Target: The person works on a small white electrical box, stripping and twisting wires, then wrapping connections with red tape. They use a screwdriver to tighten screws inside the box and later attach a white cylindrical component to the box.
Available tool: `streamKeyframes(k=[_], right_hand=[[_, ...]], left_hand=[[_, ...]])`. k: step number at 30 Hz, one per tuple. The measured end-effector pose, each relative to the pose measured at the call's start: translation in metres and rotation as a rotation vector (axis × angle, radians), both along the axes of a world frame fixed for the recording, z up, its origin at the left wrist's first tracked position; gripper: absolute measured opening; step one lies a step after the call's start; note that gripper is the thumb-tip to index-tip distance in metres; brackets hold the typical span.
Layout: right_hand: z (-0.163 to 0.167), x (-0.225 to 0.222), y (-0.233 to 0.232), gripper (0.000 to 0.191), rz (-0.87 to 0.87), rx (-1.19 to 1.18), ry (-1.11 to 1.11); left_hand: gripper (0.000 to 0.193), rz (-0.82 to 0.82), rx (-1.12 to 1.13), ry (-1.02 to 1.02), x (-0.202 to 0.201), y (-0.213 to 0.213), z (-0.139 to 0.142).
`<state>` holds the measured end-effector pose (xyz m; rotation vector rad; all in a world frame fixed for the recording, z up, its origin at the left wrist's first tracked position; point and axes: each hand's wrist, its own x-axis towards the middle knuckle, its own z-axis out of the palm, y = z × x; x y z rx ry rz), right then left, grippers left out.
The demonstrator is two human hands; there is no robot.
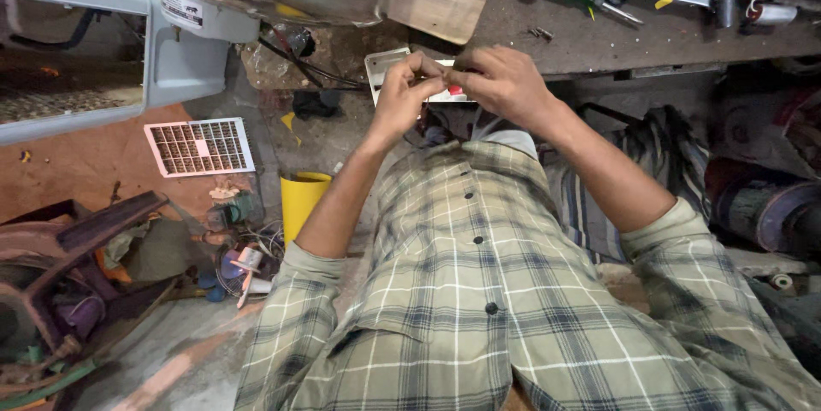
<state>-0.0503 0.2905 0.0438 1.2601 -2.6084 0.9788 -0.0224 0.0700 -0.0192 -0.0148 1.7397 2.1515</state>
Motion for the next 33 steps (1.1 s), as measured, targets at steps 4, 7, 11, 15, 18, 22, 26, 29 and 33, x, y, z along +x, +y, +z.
streamKeyframes(k=[4, 7, 11, 15, 18, 22, 26, 29, 33], right_hand=[[-0.007, -0.001, 0.001, 0.015, -0.066, -0.194, -0.104], [-0.015, -0.002, 0.0, 0.012, -0.188, -0.346, -0.726], [-0.022, -0.009, -0.003, 0.019, -0.256, -0.336, -1.06], [-0.019, -0.014, -0.006, 0.02, -0.259, -0.415, -1.091], [-0.016, -0.012, -0.006, 0.019, -0.267, -0.342, -0.888], [-0.015, -0.01, 0.0, 0.018, -0.158, -0.18, -0.583], [-0.014, -0.013, 0.004, 0.025, -0.097, -0.122, -0.909], [-0.011, -0.011, 0.003, 0.023, -0.059, -0.037, -0.407], [-0.007, -0.001, -0.001, 0.024, -0.077, 0.037, 0.056]], left_hand=[[0.008, -0.021, 0.061, -0.016, 0.001, -0.004, 0.018], [0.011, -0.027, -0.208, 0.276, 0.002, -0.005, 0.039], [0.015, -0.081, -0.647, 0.705, 0.0, -0.004, 0.061], [0.015, -0.032, -0.713, 0.803, 0.0, -0.001, 0.068], [0.013, 0.037, -0.653, 0.685, -0.001, 0.002, 0.065], [0.012, 0.059, -0.651, 0.627, -0.001, 0.002, 0.058], [0.011, 0.054, -0.596, 0.606, -0.003, 0.001, 0.051], [0.01, 0.044, -0.461, 0.543, -0.007, -0.001, 0.045], [0.01, -0.012, -0.335, 0.403, -0.01, -0.004, 0.042]])
